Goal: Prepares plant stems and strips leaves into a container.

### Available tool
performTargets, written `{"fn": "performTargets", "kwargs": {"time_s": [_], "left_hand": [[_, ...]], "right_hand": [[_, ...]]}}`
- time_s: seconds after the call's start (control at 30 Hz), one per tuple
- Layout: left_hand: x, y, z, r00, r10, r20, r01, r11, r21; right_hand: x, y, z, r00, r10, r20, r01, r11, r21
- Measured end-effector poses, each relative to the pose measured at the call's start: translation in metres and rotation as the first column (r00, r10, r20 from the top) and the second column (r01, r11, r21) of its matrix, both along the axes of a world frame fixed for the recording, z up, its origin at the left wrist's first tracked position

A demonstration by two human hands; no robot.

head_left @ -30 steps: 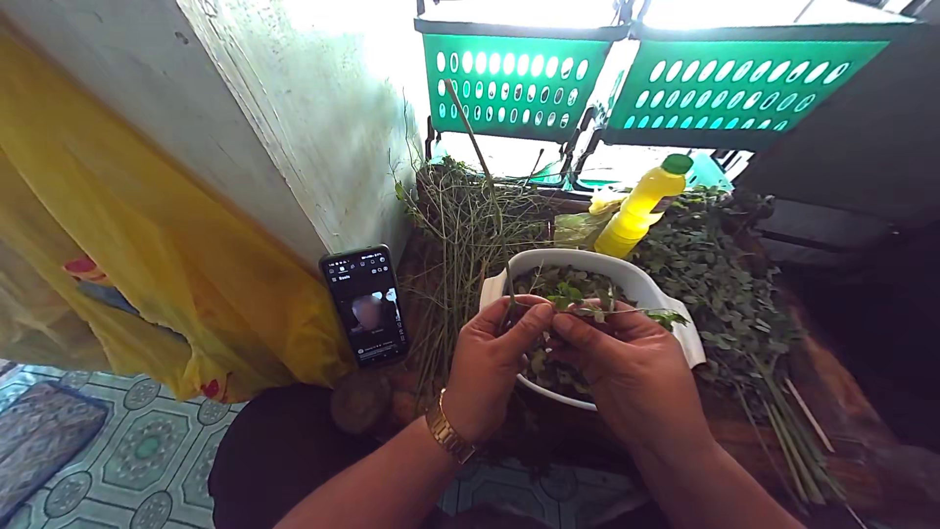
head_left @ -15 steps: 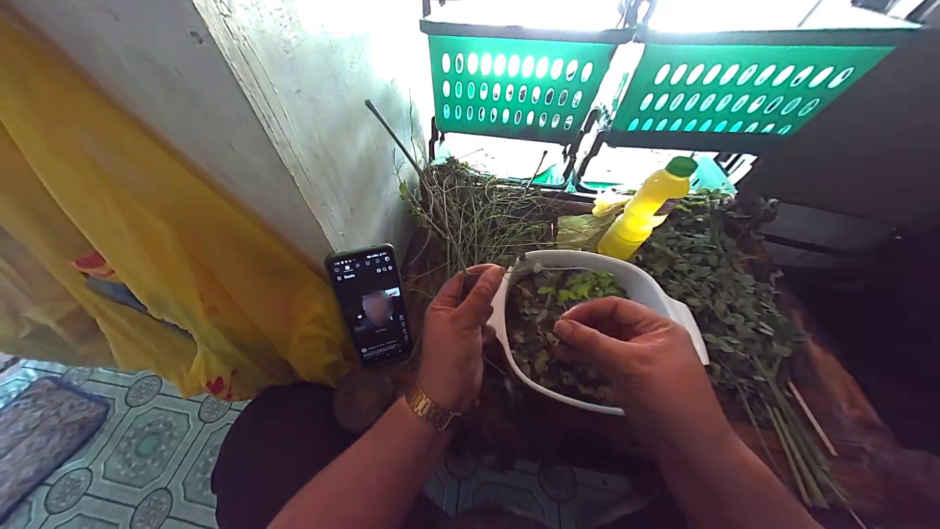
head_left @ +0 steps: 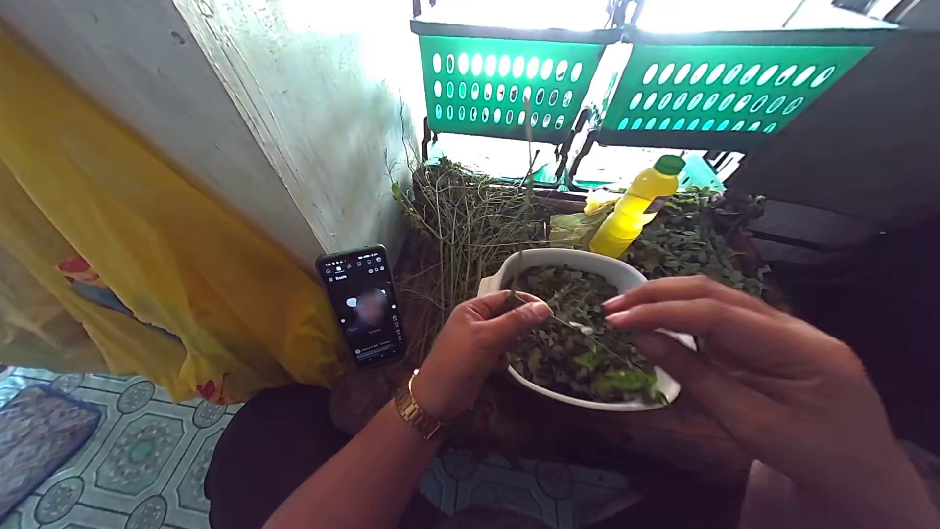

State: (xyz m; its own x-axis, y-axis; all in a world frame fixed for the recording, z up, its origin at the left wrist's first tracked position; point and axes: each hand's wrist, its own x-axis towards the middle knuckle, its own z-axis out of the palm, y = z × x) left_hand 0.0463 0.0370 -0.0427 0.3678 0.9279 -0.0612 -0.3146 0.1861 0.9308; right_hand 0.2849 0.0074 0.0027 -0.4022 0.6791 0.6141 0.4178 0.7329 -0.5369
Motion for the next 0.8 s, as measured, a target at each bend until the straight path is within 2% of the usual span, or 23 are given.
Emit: {"fn": "performTargets", "kwargs": {"time_s": [0.07,0.17,0.4,0.53,0.6,0.7,0.8], "left_hand": [[0.002,-0.001,0.0,0.999,-0.052,-0.016,0.051,0.999,-0.011],[0.003,-0.001,-0.001,0.994,-0.105,-0.012,0.105,0.994,-0.007],[0.001,0.003,-0.003,0.985,-0.174,-0.016,0.174,0.985,-0.018],[0.002,0.002,-0.002,0.991,-0.128,-0.043,0.129,0.991,0.018],[0.002,0.001,-0.002,0.982,-0.022,-0.188,0.043,0.993,0.108],[0.001,-0.001,-0.001,0.857,0.226,-0.463,-0.077,0.945,0.318],[0.002,-0.006,0.002,0.591,0.49,-0.641,-0.084,0.828,0.555]], "right_hand": [[-0.005,0.002,-0.005,0.995,0.074,0.069,-0.074,0.997,-0.008],[-0.008,0.004,-0.012,0.986,0.05,0.158,-0.05,0.999,-0.005],[-0.003,0.006,-0.015,0.988,0.019,0.152,-0.003,0.995,-0.103],[-0.006,0.007,-0.018,0.998,0.003,0.06,0.009,0.979,-0.204],[-0.011,0.006,-0.019,0.998,-0.062,0.003,0.061,0.962,-0.266],[-0.019,0.006,-0.019,0.982,-0.188,-0.023,0.167,0.916,-0.364],[-0.024,0.009,-0.021,0.964,-0.262,-0.046,0.22,0.883,-0.415]]}}
